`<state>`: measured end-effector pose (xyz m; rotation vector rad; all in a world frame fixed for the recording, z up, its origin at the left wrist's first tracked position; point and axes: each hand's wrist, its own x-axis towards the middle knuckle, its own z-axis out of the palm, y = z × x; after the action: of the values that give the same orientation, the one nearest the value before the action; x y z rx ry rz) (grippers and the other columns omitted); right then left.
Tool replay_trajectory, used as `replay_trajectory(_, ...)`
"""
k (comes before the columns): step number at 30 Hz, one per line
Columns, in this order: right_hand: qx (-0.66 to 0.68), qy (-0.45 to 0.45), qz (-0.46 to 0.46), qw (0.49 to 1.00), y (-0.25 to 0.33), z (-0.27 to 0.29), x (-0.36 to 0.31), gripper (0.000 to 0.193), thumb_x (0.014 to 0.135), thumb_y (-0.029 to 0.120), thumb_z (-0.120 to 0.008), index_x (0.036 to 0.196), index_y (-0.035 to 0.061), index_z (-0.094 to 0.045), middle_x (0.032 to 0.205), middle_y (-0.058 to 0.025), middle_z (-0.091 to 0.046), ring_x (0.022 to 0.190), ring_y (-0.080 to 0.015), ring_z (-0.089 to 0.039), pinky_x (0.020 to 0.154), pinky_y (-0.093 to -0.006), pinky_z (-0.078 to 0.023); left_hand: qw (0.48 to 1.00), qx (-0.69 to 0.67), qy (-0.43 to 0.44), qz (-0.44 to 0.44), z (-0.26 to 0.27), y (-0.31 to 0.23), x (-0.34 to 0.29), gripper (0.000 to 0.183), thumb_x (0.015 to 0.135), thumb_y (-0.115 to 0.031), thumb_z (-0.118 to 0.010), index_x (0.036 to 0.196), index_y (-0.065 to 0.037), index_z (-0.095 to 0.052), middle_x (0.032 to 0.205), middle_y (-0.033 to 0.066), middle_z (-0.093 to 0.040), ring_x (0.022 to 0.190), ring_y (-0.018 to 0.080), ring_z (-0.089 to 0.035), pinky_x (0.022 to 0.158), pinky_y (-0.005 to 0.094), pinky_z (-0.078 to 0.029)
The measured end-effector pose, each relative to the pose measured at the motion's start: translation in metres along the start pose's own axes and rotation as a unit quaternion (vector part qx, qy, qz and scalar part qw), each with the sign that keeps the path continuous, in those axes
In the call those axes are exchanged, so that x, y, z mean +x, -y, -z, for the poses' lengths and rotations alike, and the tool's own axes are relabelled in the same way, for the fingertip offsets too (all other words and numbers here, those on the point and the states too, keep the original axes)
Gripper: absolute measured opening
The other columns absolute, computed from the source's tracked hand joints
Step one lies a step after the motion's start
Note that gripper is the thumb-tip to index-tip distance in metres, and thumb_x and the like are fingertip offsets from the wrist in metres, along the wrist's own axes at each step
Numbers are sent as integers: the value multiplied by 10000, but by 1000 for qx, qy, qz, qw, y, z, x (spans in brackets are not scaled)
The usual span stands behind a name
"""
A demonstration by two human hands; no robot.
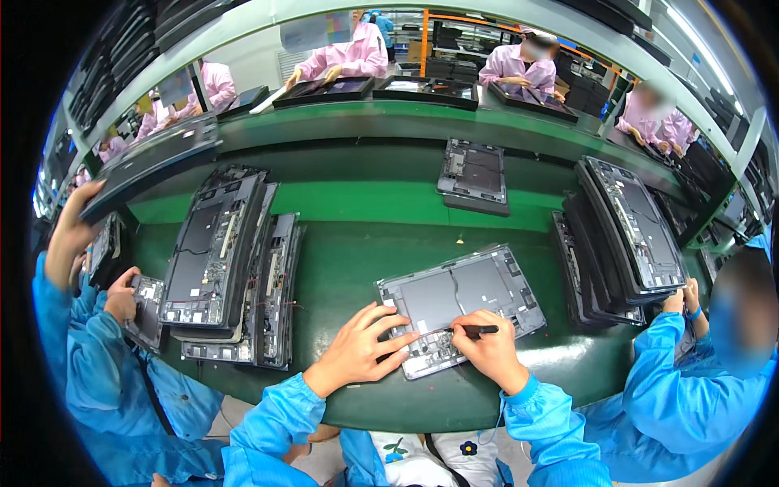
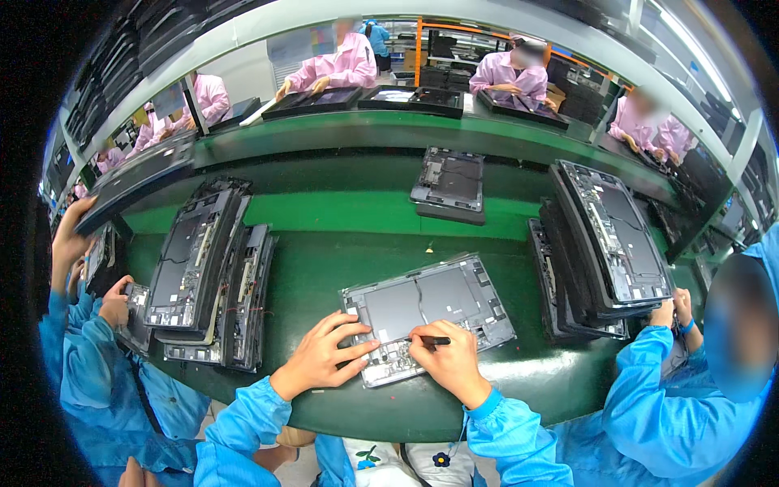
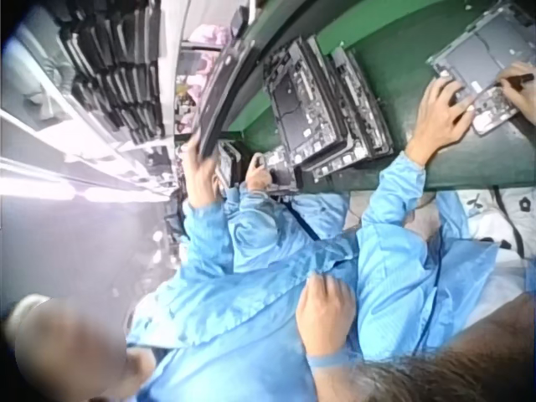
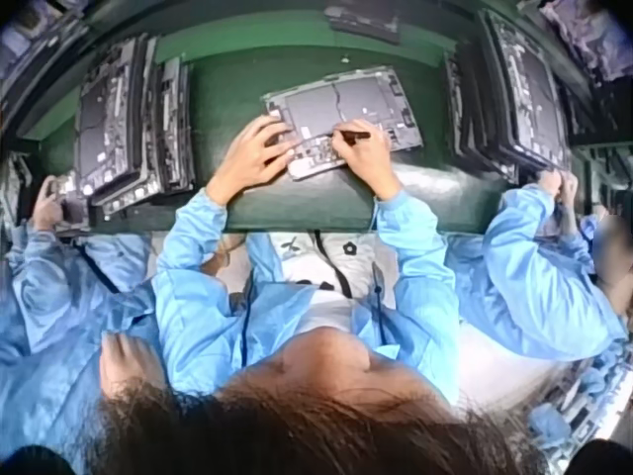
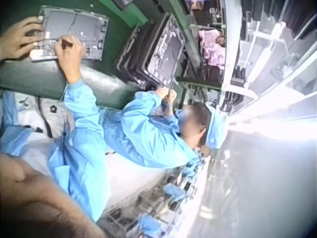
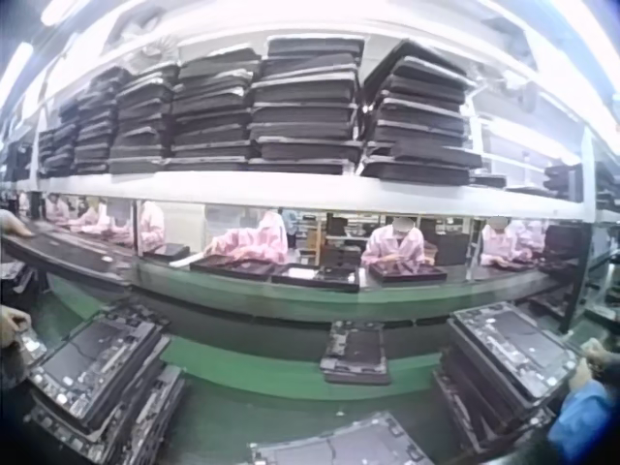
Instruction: The worker is assembling the internal components and outer casing of tablet devices on an assembly line.
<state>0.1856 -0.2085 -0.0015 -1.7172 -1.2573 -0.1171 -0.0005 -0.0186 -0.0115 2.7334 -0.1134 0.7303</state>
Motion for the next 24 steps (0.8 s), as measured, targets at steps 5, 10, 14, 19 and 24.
replay_trajectory(5,-12,-24,9,1000,-5,-5,-5,69,768,45,-747,819,87,-728,739,-70,-679,649,-286,-673,588,-383,-538,1000,0,-15,21,6,-3,19,343,842,-293,-743,1179,-240,-776,1411,84,-569,1364,398,-459,1190,627,-268)
replay_trajectory(10,1,-21,4,1000,-2,-2,-5,65,772,69,-746,836,82,-751,762,-73,-706,652,-268,-693,601,-367,-553,961,-68,112,243,0,35,85,657,876,-437,-753,1343,11,-636,1310,227,-668,1194,382,-645,1048,409,-506)
replay_trajectory(14,130,-90,-108,981,-17,-5,-17,68,864,56,-727,924,35,-748,787,-78,-716,598,-140,-657,573,-289,-518,838,-221,388,315,26,48,126,743,871,-547,-773,1312,40,-661,1167,190,-743,1002,229,-712,914,340,-549)
replay_trajectory(19,125,-113,-15,986,-18,12,-9,84,906,-5,-679,964,16,-736,794,-67,-678,617,-117,-618,538,-265,-470,769,-436,256,391,9,34,102,556,956,-407,-736,1294,29,-671,1105,112,-743,938,166,-701,847,310,-562)
replay_trajectory(24,88,-176,-30,980,-33,23,4,69,929,29,-678,976,30,-730,868,-93,-691,706,-196,-650,605,-311,-506,767,-475,-16,432,3,55,122,454,983,-314,-709,1225,63,-630,1067,134,-728,921,199,-717,822,323,-582)
